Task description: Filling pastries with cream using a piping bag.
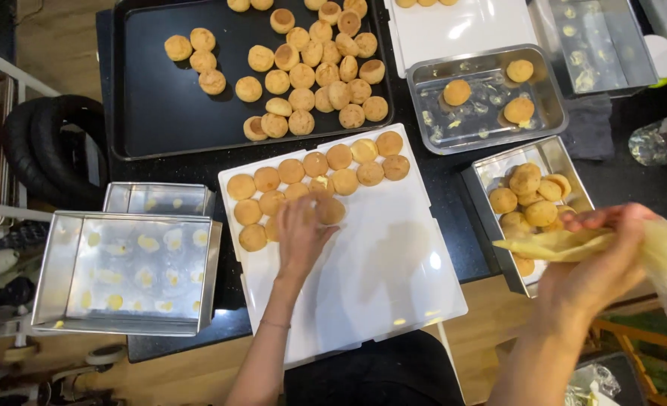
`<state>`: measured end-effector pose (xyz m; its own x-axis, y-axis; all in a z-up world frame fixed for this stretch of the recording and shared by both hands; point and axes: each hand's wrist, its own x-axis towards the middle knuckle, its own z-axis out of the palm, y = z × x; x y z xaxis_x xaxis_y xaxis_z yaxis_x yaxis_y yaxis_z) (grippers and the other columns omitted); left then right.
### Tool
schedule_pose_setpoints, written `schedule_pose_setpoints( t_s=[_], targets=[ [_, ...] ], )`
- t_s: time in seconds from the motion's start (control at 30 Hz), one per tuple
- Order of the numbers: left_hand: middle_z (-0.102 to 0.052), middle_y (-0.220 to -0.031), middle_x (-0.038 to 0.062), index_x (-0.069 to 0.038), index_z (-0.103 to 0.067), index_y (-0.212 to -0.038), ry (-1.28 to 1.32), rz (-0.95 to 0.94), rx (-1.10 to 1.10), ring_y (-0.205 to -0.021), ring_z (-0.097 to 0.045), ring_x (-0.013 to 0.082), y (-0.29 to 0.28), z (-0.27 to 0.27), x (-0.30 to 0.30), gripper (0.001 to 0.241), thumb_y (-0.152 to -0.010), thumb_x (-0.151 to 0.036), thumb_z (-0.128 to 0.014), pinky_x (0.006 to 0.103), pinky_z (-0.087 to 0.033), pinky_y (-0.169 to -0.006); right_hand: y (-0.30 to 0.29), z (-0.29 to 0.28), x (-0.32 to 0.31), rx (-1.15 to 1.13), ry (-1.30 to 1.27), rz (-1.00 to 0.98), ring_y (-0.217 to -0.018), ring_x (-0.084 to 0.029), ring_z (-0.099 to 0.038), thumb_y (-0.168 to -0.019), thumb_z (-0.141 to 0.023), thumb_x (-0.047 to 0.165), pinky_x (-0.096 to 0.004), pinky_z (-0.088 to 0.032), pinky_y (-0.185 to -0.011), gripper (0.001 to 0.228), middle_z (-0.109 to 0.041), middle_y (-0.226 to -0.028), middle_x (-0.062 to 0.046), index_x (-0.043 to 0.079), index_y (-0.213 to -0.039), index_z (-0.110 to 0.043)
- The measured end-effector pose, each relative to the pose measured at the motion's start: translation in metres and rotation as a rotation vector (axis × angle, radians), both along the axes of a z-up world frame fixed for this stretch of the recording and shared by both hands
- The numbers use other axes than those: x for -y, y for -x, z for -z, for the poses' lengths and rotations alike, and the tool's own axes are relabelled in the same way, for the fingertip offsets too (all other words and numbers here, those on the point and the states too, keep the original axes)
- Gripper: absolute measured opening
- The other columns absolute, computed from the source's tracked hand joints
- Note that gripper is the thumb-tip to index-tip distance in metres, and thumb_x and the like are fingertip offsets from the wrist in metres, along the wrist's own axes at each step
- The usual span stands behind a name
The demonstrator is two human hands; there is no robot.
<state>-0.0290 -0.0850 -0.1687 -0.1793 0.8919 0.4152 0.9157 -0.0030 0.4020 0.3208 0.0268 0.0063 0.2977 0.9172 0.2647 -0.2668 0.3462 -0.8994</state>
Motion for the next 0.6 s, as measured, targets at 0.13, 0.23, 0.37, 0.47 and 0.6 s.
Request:
schedule_pose_setpoints(
  t_s=[0.13,0.23,0.37,0.47,0.6],
  targets=[
    [-0.058,-0.139,0.010,-0.003,-0.063,-0.130,-0.189,-0.345,0.179,-0.131,-0.050,0.0304,0.012,-0.018,0.038,0.043,-0.094,-0.021,-0.078,0.0479,-0.036,-0.116,-0.083,0.038,-0.016,-0.052,-0.041,0.009,-0.078,-0.014,-0.048,-0.121,-0.055,0.020,-0.031,-0.048,-0.081,0.024,-0.048,-0.087,-0.003,0.006,-0.102,-0.053],
    [-0.060,-0.140,0.012,-0.006,-0.063,-0.129,-0.157,-0.520,0.158,-0.129,-0.050,0.0316,0.007,-0.021,0.046,0.038,-0.098,-0.023,-0.075,0.0465,-0.036,-0.112,-0.129,0.057,-0.049,-0.067,-0.057,-0.040,-0.078,-0.014,-0.047,-0.120,-0.053,0.021,-0.031,-0.049,-0.086,0.022,-0.049,-0.089,-0.004,0.005,-0.106,-0.054],
    [-0.060,-0.130,0.018,-0.002,-0.059,-0.128,-0.083,-0.512,-0.037,-0.122,-0.050,0.0352,-0.022,-0.026,0.032,0.059,-0.086,-0.038,-0.081,0.0471,-0.037,-0.104,-0.099,0.018,-0.070,0.065,0.044,-0.182,-0.075,-0.015,-0.048,-0.121,-0.055,0.027,-0.031,-0.047,-0.079,0.024,-0.052,-0.090,-0.005,0.007,-0.108,-0.054],
    [-0.064,-0.116,0.012,-0.002,-0.060,-0.128,0.097,-0.555,0.034,-0.109,-0.053,0.0322,-0.031,-0.022,0.012,0.066,-0.081,-0.041,-0.085,0.0446,-0.039,-0.092,-0.067,0.013,-0.077,-0.025,0.222,-0.582,-0.068,-0.012,-0.048,-0.119,-0.053,0.042,-0.025,-0.043,-0.064,0.040,-0.056,-0.083,-0.004,0.009,-0.097,-0.056],
    [-0.065,-0.109,0.011,-0.004,-0.060,-0.124,0.181,-0.596,0.063,-0.104,-0.055,0.0300,-0.029,-0.016,0.004,0.068,-0.071,-0.038,-0.088,0.0433,-0.039,-0.088,-0.015,0.051,-0.058,-0.107,0.543,-0.774,-0.067,-0.010,-0.048,-0.113,-0.054,0.038,-0.027,-0.040,-0.056,0.029,-0.055,-0.087,-0.003,0.012,-0.102,-0.057]
  ],
)
